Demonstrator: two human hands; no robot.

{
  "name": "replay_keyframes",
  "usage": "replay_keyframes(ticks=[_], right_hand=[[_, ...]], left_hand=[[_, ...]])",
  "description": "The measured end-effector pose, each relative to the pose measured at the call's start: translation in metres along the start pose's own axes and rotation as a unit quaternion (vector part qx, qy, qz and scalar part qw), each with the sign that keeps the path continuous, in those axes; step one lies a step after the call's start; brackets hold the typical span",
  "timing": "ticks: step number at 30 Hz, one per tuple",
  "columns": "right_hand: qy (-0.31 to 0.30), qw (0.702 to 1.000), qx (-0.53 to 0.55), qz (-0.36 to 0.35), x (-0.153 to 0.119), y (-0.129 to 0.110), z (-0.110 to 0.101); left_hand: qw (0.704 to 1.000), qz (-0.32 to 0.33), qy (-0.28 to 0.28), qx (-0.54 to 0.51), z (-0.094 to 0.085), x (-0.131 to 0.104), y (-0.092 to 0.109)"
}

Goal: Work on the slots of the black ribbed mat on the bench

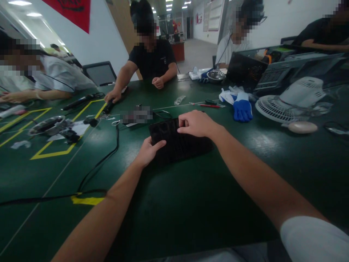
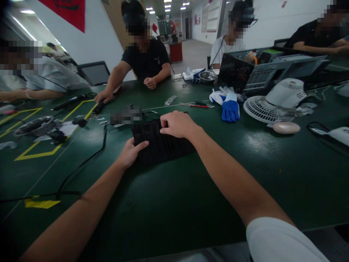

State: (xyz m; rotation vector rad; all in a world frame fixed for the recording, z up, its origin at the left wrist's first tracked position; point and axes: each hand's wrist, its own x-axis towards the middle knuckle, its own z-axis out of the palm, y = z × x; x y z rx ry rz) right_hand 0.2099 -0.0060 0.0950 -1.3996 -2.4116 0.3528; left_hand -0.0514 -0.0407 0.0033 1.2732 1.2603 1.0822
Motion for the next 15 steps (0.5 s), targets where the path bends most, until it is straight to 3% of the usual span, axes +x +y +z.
replay_keyframes(ticks=[6,15], right_hand=[[-0.023,0.998,0.052,-0.014,0.0009,0.0052,-0.0024],[0.004,1.000,0.017,0.005,0.0022,-0.0026,0.0027]], left_hand=[[1.000,0.008,-0.012,-0.004,0.0002,-0.0009,-0.0001],[1.000,-0.007,-0.012,0.011,-0.0017,-0.0003,0.0029]])
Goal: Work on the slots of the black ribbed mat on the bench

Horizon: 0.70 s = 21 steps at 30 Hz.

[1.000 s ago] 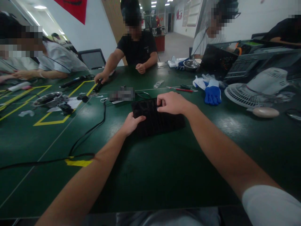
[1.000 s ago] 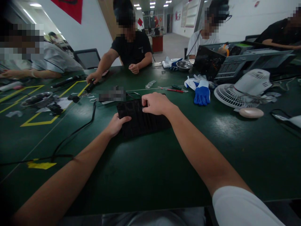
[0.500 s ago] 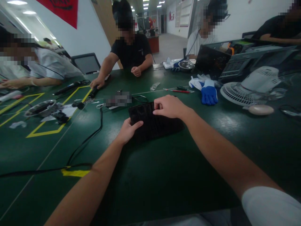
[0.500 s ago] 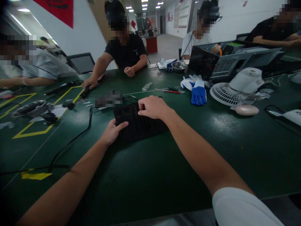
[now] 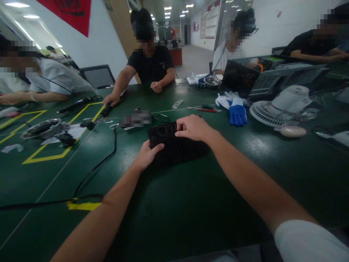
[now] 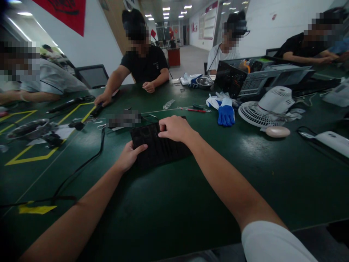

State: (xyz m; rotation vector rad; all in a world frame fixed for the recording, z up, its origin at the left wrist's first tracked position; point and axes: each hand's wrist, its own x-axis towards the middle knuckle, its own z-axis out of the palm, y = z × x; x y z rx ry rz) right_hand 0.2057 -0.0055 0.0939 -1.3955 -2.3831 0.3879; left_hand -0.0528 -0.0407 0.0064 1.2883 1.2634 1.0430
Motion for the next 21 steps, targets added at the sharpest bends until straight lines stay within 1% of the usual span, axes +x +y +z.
replay_keyframes(ticks=[4,9,14,21], right_hand=[[-0.024,0.999,0.034,0.001,0.005,-0.002,-0.004],[-0.063,0.996,0.056,0.015,0.012,-0.006,-0.008],[-0.052,0.997,0.052,-0.002,0.011,-0.002,-0.007],[-0.073,0.995,0.065,-0.008,0.009,0.001,-0.009]], left_hand=[[1.000,-0.014,-0.012,0.001,-0.003,0.006,0.001],[1.000,-0.022,0.012,0.006,-0.001,0.009,0.002],[0.999,-0.022,0.029,0.006,0.000,0.005,-0.002],[0.999,-0.028,0.023,0.008,-0.001,0.003,-0.003]])
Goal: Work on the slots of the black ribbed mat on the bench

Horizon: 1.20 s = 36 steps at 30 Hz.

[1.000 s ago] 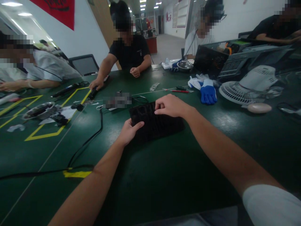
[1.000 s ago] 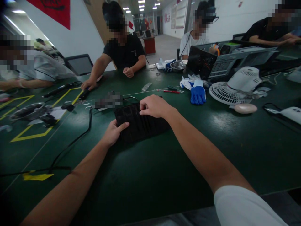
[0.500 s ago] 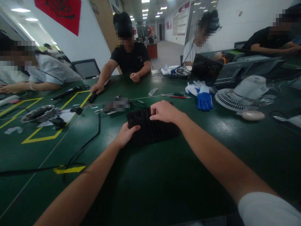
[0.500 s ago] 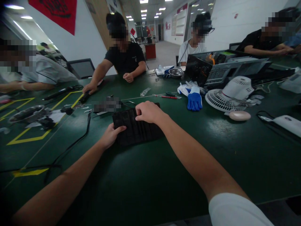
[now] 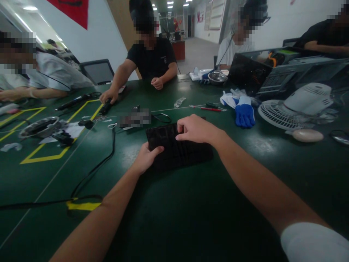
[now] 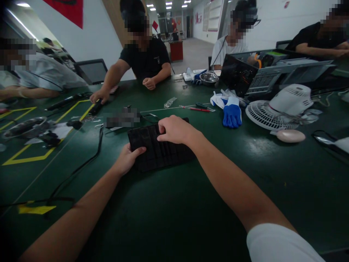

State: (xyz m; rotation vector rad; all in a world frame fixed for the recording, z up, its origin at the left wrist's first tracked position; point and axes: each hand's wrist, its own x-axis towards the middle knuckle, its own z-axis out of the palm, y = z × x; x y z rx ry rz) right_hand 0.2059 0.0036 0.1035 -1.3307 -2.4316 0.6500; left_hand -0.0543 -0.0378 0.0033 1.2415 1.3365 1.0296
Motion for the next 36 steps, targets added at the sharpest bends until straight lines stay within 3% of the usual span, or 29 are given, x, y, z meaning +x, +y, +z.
replay_keyframes(ticks=[10,36], right_hand=[[-0.064,0.994,0.082,0.017,-0.003,0.007,-0.011],[-0.026,0.999,0.042,0.003,0.000,0.007,-0.005]], left_hand=[[1.000,0.015,-0.005,0.014,0.003,0.001,0.001],[0.999,0.031,-0.008,0.000,0.003,0.001,-0.002]])
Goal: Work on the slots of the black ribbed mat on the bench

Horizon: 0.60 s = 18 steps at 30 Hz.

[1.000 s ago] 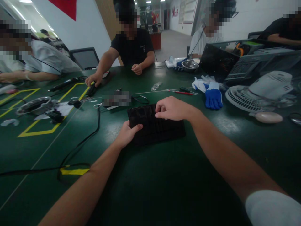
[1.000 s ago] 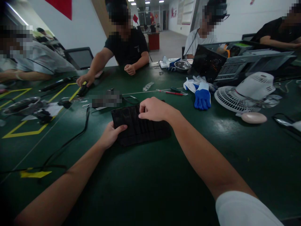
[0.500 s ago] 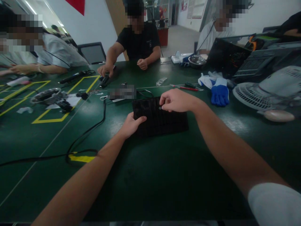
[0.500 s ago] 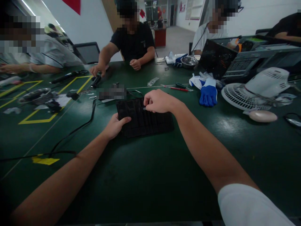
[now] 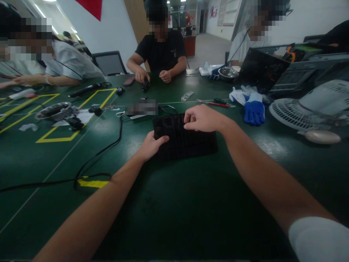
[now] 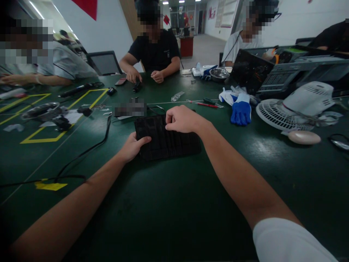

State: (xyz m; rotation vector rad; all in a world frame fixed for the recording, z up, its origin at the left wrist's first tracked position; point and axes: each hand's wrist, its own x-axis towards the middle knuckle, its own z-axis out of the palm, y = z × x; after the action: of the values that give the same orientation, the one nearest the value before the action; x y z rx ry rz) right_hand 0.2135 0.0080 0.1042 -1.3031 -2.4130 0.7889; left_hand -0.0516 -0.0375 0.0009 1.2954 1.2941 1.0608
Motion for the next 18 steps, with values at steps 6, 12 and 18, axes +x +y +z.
replay_keyframes(ticks=[6,12,18], right_hand=[[0.022,0.999,-0.023,-0.012,0.0011,-0.0017,0.0030],[0.015,1.000,-0.017,-0.014,0.0021,-0.0004,0.0035],[0.012,1.000,-0.012,-0.005,0.0011,-0.0011,0.0029]], left_hand=[[1.000,0.003,-0.005,0.001,-0.0011,0.0003,-0.0002],[1.000,-0.004,-0.006,0.000,0.0002,-0.0012,0.0019],[1.000,0.005,-0.019,0.003,0.0002,-0.0017,0.0029]])
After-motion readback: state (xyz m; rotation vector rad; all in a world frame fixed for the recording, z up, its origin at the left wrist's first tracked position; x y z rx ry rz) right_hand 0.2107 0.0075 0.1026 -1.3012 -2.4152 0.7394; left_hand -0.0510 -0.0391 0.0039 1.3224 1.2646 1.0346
